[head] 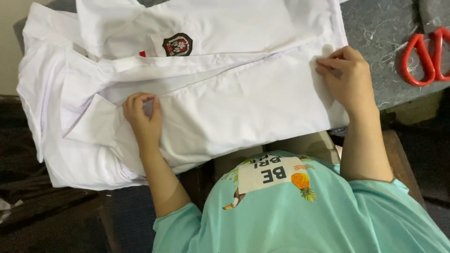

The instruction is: Folding a white shirt and trimming loose threads with scissors

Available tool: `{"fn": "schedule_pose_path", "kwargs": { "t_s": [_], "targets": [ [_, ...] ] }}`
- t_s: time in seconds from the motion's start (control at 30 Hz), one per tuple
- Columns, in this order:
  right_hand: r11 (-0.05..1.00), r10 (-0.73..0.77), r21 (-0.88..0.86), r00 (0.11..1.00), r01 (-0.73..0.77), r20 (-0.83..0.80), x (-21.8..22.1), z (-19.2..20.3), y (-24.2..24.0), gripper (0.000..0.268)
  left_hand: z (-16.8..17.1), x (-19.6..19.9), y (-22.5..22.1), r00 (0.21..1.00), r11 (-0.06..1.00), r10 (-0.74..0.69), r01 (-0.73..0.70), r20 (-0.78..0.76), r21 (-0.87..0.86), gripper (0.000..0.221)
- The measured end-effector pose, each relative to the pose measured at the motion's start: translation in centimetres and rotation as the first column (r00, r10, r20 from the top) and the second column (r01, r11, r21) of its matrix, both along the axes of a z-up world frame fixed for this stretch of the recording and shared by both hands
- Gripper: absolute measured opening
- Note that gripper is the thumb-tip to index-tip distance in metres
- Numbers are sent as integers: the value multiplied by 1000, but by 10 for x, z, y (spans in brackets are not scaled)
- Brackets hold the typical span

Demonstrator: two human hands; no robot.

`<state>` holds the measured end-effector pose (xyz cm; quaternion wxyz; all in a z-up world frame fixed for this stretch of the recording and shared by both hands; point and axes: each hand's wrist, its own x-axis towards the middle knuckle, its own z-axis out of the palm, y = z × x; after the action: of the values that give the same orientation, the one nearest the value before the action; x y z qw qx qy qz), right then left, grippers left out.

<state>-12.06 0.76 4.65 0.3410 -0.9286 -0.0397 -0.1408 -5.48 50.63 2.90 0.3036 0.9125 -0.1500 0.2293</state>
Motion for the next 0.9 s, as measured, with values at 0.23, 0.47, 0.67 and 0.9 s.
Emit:
{"fn": "schedule_pose_path", "kwargs": {
  "t_s": [0.23,0.47,0.67,0.9],
  "targets": [
    [990,-52,-127,995,62,81,7,-21,-6,9,3,-2,-2,995,999,48,-49,-93,-11,7],
    [959,-249,-146,968,242,-34,16,-13,-21,2,8,-4,-3,999,999,5,-7,-42,-45,8],
    [917,-312,-168,914,361,260,1,-29,-83,12,28,-11,7,985,985,130,-116,111,-125,12],
    [846,-356,-252,849,470,391,-19,-62,-130,57,50,-27,58,793,852,485,-523,370,4,18]
  ]
}}
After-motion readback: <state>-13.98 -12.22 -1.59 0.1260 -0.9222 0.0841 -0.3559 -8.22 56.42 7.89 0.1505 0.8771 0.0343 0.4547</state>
